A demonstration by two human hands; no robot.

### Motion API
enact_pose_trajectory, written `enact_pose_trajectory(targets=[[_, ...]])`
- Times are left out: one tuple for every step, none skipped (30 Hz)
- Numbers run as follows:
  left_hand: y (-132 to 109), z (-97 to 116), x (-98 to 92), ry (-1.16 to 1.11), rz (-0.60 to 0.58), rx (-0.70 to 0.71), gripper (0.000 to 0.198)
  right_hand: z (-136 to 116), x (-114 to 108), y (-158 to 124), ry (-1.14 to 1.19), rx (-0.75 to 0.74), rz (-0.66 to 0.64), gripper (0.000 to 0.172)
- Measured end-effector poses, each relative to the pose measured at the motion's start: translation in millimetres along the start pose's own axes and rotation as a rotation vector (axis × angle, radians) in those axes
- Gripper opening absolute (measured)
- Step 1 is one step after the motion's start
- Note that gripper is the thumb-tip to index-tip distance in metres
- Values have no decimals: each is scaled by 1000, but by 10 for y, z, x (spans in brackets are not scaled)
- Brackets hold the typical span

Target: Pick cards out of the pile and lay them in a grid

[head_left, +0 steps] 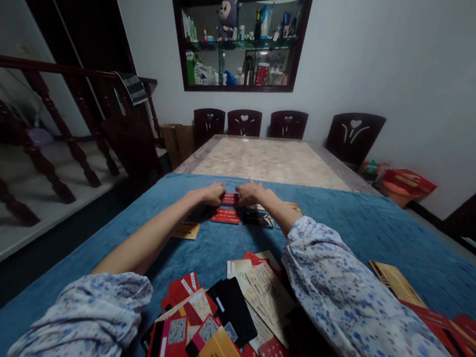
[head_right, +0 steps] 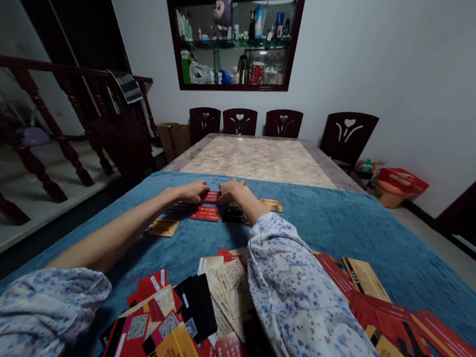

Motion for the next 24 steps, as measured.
enact_pose_trajectory(targets=[[7, 3, -1, 4, -8, -2, 24, -6, 4, 17, -2, 2, -1, 48], [17, 4, 0, 7, -14, -5, 23, -12, 10, 35, -4, 4, -6, 48], [29, 3, 1, 9, -20, -8, 23, -18, 16, 53, -7, 6, -11, 46], [42, 1, 4, 11, -26, -13, 23, -23, 21, 70, -9, 9, -15, 44], [56, -3, 8, 11, -34, -20, 24, -29, 24, 84, -12, 11, -19, 42], [68, -8, 13, 11, -44, -26, 25, -33, 25, 95, -14, 13, -20, 40], [79, -13, 18, 10, -55, -33, 26, -37, 24, 103, -16, 15, -21, 39], [86, -17, 24, 10, -66, -39, 27, -40, 22, 108, -17, 16, -22, 39], [91, -21, 28, 9, -76, -42, 28, -43, 18, 110, -17, 18, -24, 39], [94, -23, 32, 9, -83, -43, 29, -45, 15, 110, -16, 19, -25, 40], [95, -24, 36, 9, -89, -41, 29, -47, 11, 110, -16, 20, -26, 40], [96, -23, 40, 10, -95, -39, 30, -48, 8, 109, -15, 21, -27, 41], [96, -20, 43, 12, -101, -37, 29, -49, 6, 108, -15, 23, -27, 42], [97, -17, 46, 14, -107, -37, 29, -50, 5, 109, -14, 25, -25, 43], [98, -13, 48, 17, -111, -39, 28, -50, 5, 111, -14, 28, -24, 44], [100, -8, 48, 21, -114, -42, 27, -49, 8, 114, -13, 31, -22, 45], [101, -2, 46, 24, -114, -47, 27, -48, 12, 118, -13, 35, -21, 46], [101, 5, 42, 28, -114, -51, 27, -47, 17, 125, -11, 36, -21, 47], [99, 13, 37, 32, -113, -55, 27, -46, 25, 133, -10, 36, -23, 47], [96, 21, 30, 36, -112, -57, 28, -45, 35, 145, -9, 36, -27, 47], [91, 31, 23, 39, -110, -59, 28, -43, 48, 160, -7, 35, -32, 47], [86, 40, 17, 43, -110, -60, 29, -40, 62, 178, -8, 36, -38, 47], [81, 49, 12, 45, -111, -60, 29, -36, 78, 199, -7, 40, -41, 47], [77, 59, 9, 47, -112, -58, 29, -30, 92, 223, 1, 43, -33, 47]])
Point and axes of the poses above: each hand's wrist, its own y-axis towards the middle knuckle, its own x-axis out of the palm, z = x × y, the point moved 3 cm from there along y, towards the middle knuckle, and after that the axes turned 12 degrees about -y, right-handed, at the moved point
